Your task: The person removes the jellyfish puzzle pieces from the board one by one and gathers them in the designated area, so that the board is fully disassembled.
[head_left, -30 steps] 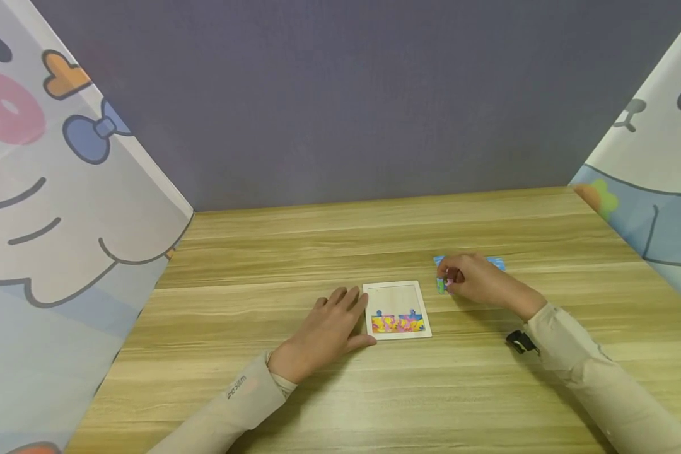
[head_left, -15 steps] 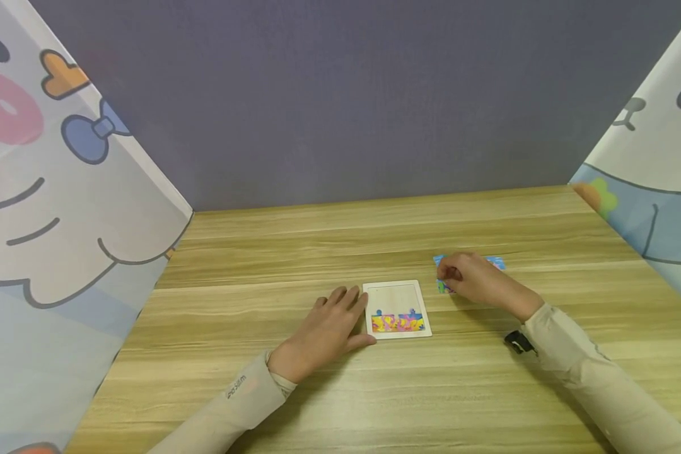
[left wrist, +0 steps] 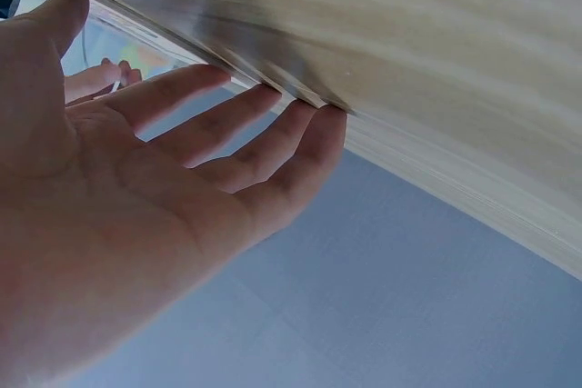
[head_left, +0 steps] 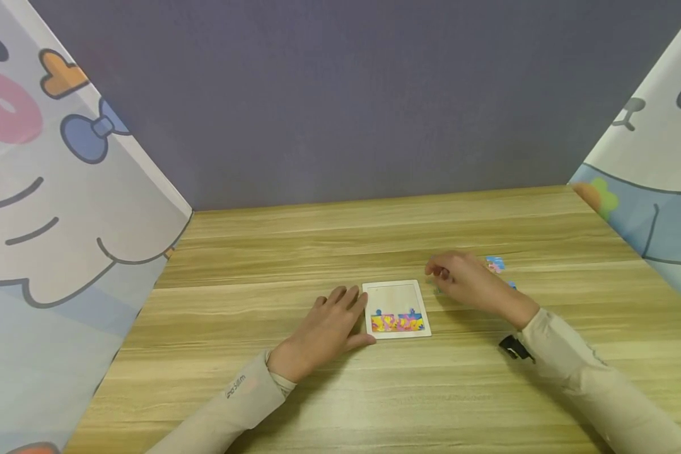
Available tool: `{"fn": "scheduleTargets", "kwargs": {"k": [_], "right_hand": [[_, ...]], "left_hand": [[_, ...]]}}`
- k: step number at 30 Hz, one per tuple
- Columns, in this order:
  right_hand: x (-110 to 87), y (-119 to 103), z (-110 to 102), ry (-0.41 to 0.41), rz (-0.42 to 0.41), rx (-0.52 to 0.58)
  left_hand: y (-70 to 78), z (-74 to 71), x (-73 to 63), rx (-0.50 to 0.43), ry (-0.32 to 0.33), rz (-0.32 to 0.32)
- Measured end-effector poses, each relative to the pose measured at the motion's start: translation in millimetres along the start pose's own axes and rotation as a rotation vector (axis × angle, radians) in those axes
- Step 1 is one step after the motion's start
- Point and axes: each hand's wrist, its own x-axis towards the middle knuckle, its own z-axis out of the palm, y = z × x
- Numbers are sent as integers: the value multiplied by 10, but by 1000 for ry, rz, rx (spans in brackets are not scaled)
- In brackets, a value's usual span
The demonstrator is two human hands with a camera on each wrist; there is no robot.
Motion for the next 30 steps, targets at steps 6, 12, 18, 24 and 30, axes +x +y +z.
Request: {"fn": "scheduleTargets", "kwargs": {"k": [6,12,18,24,30], "right_hand": [[-14,-176,43,0,-29,40],[-37,-339,135,-53,-56,33],[-70,-404,233,-165,-68,24],[-98,-406,265,-201,-68,21],[-94,-429,267,-260,-99,35]], "left_hand": [[-1,12,8,-5,-12,-5],[2,2,14,-5,-38,-24],[5,3,9,-8,-57,-37],[5,7,8,-4,-54,-35],[4,7,9,5,-47,-24]]}}
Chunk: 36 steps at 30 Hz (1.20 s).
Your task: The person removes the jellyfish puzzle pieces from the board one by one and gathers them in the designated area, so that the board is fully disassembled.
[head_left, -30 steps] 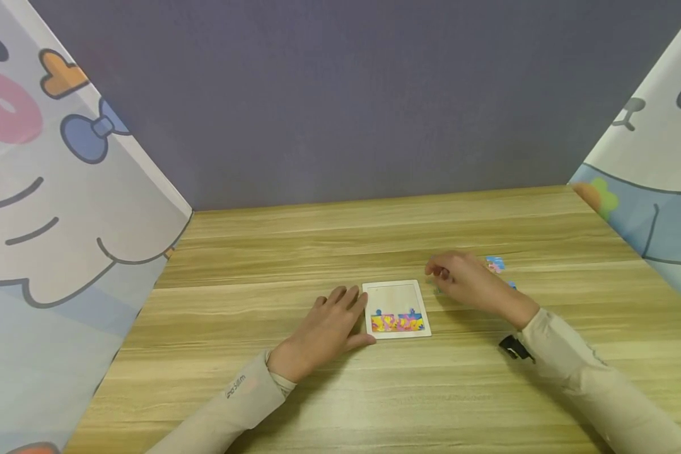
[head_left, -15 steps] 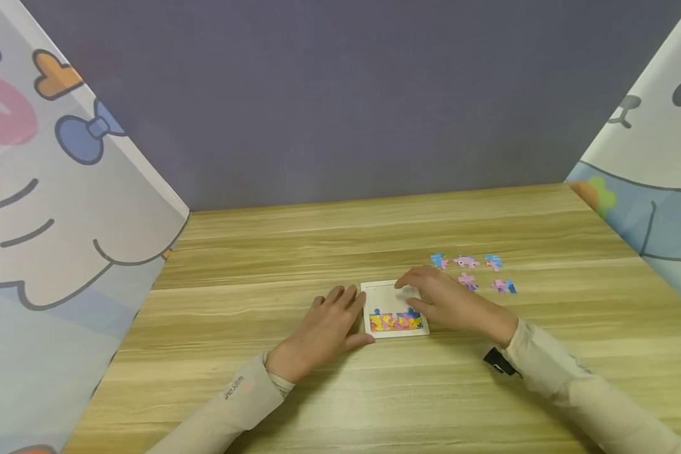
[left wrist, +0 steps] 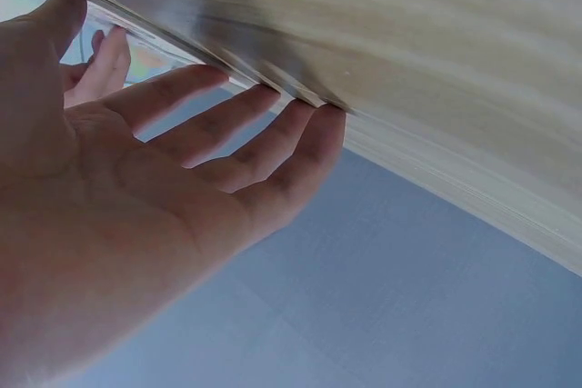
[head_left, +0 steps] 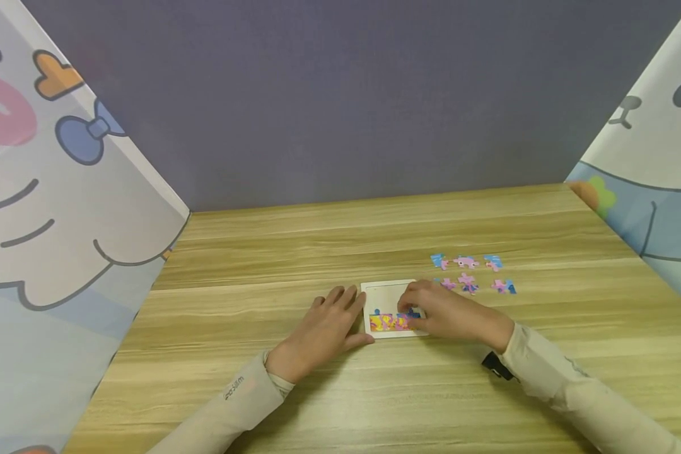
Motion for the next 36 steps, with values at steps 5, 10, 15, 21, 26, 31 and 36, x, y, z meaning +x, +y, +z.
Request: {"fn": "scheduleTargets", "kwargs": {"k": [5,10,15,21,26,31,36], "right_hand": [[-13,-35,2,-20,-3,-19],[-37,-49,18,-16,7,-10],[-44,-52,18,-8,13,-1],[-35,-46,26,0,22,-3],[-30,-61,33,9,38,11],[-29,-78,28,9,45,31],[-47,-72,17,29,17,30]], "left_hand": [[-2,-6,-2,-12,7,14],[48,-37,23,37,51,175],[194,-73,5,30,62,326],[235,-30,-32,2,58,328],[237,-3,-50,-17,72,313],[247,-1,-51,-27,71,306],[250,-7,-56,-26,100,315]]}}
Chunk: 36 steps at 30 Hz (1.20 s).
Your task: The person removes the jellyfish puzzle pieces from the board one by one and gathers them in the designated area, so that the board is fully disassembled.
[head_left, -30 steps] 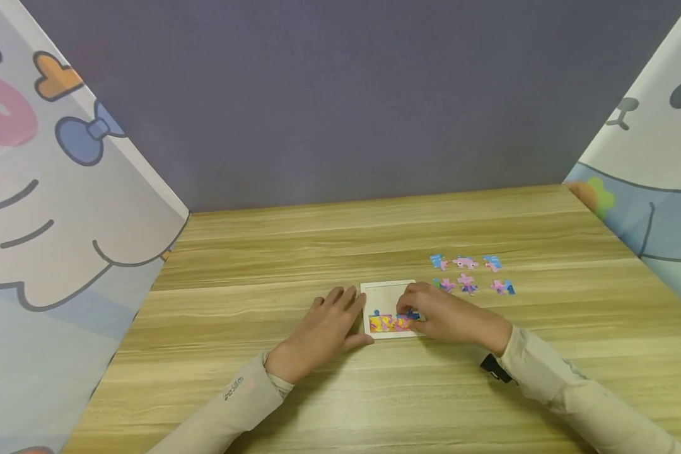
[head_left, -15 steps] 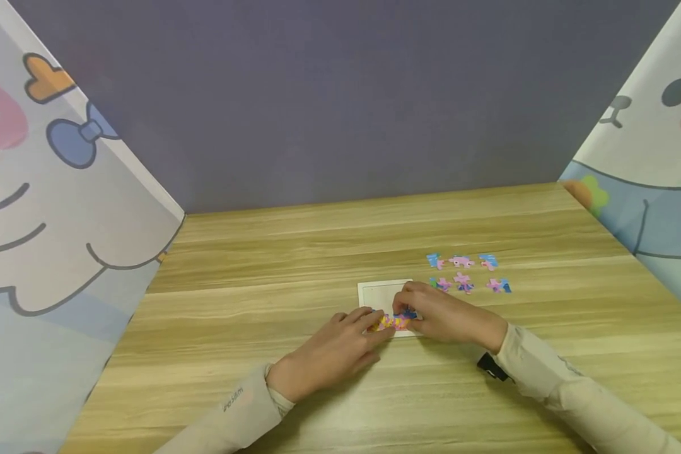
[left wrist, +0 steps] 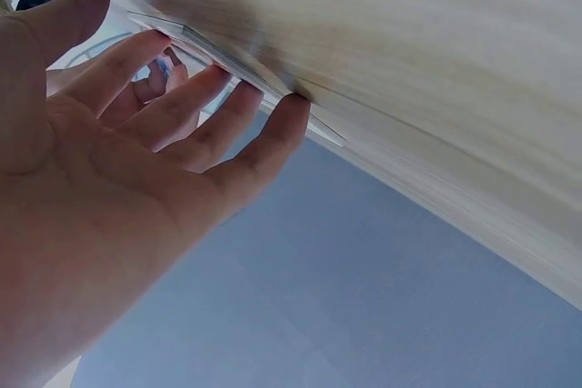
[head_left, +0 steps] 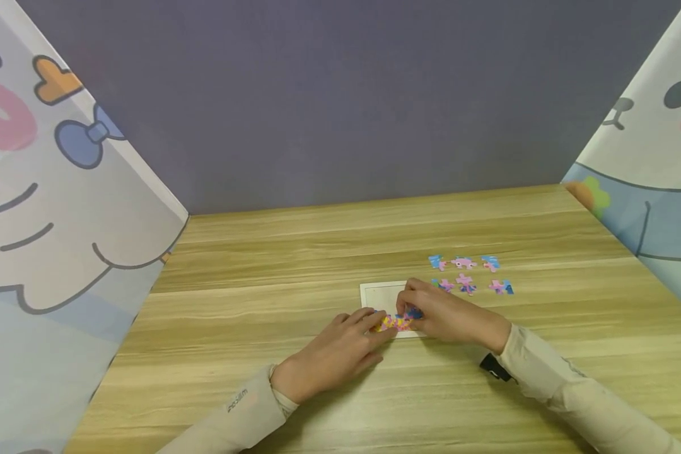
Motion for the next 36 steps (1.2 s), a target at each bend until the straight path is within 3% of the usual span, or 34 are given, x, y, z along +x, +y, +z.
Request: {"fn": "scheduleTargets", "kwargs": {"k": [6,16,22,27,31,36], "right_hand": [[10,15,-18,3,-24,42],[11,58,-214,7,-9,88],[-68,112,-441,101,58,55],[-123,167,-538,193,49,38],[-188,244,-552,218,28,17],[-341,366,-576,218,65,-34]], "left_hand": [[-4,4,-6,22,33,8],[2,-14,-6,50,7,-10],[15,-6,8,56,3,-4],[15,9,11,56,8,6],[15,13,7,61,13,6],[17,12,3,76,7,-6]]}}
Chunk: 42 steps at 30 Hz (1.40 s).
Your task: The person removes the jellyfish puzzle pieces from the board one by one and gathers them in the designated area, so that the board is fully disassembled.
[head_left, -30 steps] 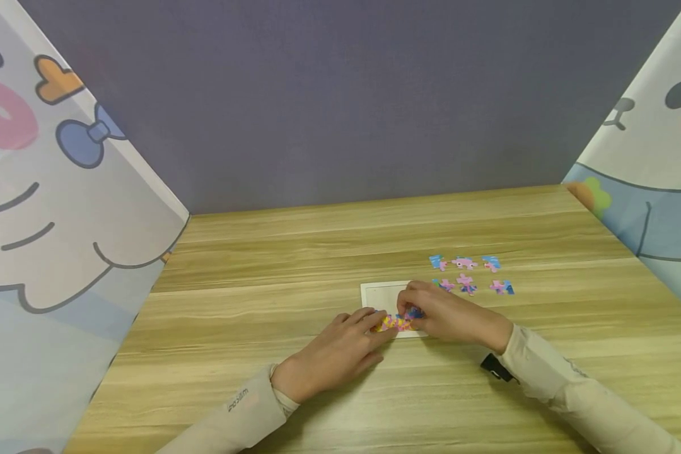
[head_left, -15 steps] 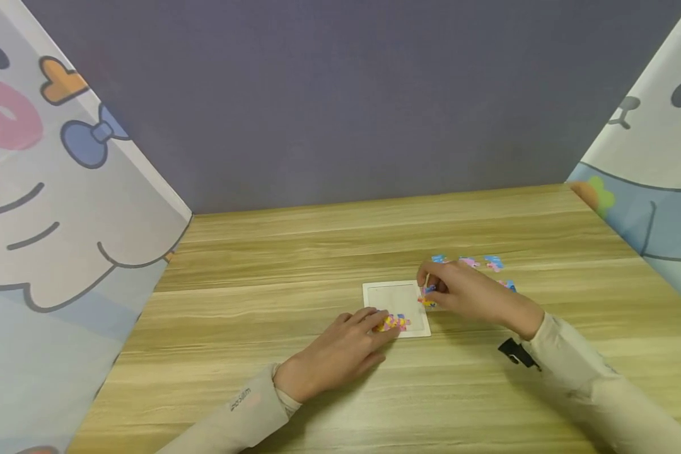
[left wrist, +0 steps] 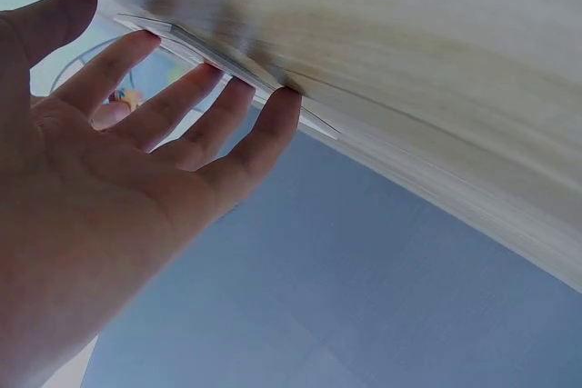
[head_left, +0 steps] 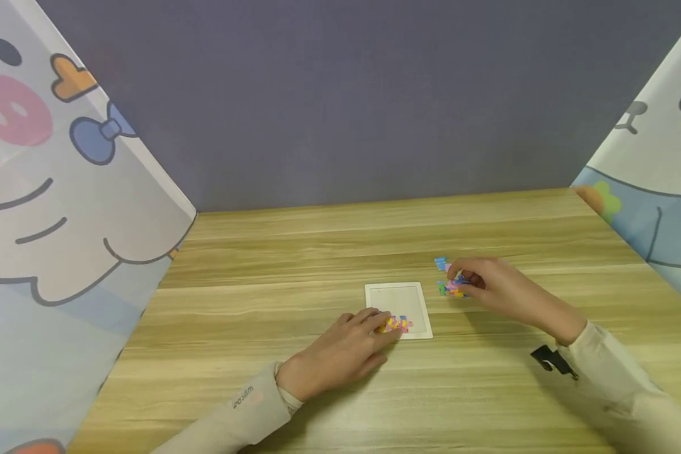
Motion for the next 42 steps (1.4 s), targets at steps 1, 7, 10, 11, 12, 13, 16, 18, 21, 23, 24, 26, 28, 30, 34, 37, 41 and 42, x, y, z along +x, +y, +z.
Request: {"fn": "scheduleTargets", "kwargs": {"k": [1,7,10,11,12,13,16,18,21,23,24,26,28,30,34,37,41,42], "right_hand": [[-41,31,-15,-5,11,-4],[-283,191,-82,-53,108,102],[-387,266,-71,-40,140,131],[-421,292,-63,-28,145,136],[-455,318,-53,-13,149,141],[-488,343,-43,3,154,149],[-567,415,-25,42,163,190],[-592,459,-25,57,176,215],[-602,525,-48,47,208,227],[-614,563,-72,34,232,225],[-624,583,-83,25,242,220],[-646,620,-103,5,254,197],[-668,652,-111,-1,249,159],[-688,677,-109,7,230,104],[-726,688,-95,33,191,14],[-755,679,-86,29,181,7],[-788,677,-99,13,193,16],[-794,681,-107,4,201,21]], "left_hand": [[3,1,2,3,-3,-1],[13,4,13,5,-19,-5],[11,7,20,3,-19,-5],[10,7,21,1,-18,-4],[11,8,23,0,-17,-2],[12,9,26,-1,-16,-1],[14,8,24,-9,-20,-2],[13,4,16,-14,-29,-10],[10,-4,2,-17,-40,-25],[10,-7,2,-15,-43,-29],[10,-8,4,-14,-41,-28],[11,-8,7,-15,-37,-28],[11,-6,11,-18,-31,-27],[11,-5,11,-21,-24,-27],[10,0,6,-27,-20,-25],[9,6,5,-29,-23,-24],[5,14,7,-31,-21,-24],[5,17,8,-33,-20,-23]]}}
